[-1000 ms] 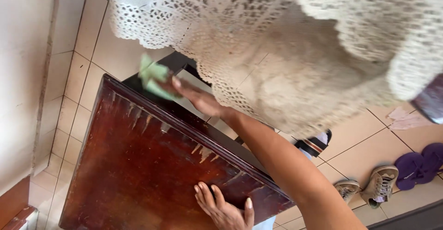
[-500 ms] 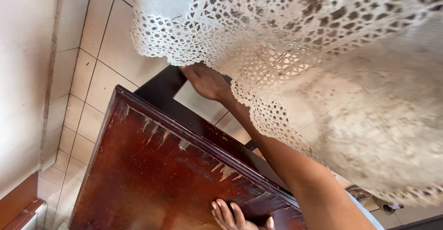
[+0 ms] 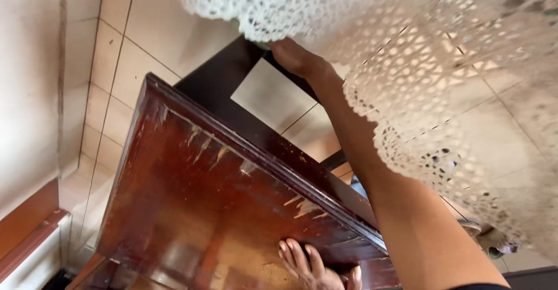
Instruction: Wiping down a wooden chair and a wooden side table using a cleaning cloth, including moving the furniture and handling a lace table cover.
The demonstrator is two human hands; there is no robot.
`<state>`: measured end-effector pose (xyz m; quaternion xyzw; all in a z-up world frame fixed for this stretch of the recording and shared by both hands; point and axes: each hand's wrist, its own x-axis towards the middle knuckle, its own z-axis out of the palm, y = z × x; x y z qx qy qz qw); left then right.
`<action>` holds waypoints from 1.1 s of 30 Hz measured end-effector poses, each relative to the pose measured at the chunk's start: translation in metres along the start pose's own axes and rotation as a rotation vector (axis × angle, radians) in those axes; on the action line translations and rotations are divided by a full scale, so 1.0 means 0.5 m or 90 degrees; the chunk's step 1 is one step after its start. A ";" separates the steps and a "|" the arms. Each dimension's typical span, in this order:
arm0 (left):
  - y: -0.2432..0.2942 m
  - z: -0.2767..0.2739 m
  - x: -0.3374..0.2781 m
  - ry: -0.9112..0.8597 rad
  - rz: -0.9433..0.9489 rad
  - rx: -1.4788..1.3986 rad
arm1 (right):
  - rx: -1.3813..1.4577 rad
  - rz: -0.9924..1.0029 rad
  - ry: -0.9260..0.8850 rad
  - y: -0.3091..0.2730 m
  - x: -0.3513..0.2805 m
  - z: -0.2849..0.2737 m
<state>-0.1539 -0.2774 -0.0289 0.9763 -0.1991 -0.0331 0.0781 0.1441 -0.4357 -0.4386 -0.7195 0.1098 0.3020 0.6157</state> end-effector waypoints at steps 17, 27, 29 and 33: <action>0.046 -0.054 0.102 -0.123 0.022 -0.024 | 0.194 0.257 0.185 0.104 -0.497 0.075; 0.059 -0.062 0.119 -0.125 0.061 -0.023 | 0.186 0.246 0.149 0.238 -0.619 0.068; 0.066 -0.064 0.114 -0.126 0.059 -0.023 | 0.185 0.233 0.141 0.253 -0.627 0.059; 0.070 -0.060 0.118 -0.124 0.053 -0.023 | 0.203 0.196 0.123 0.283 -0.640 0.079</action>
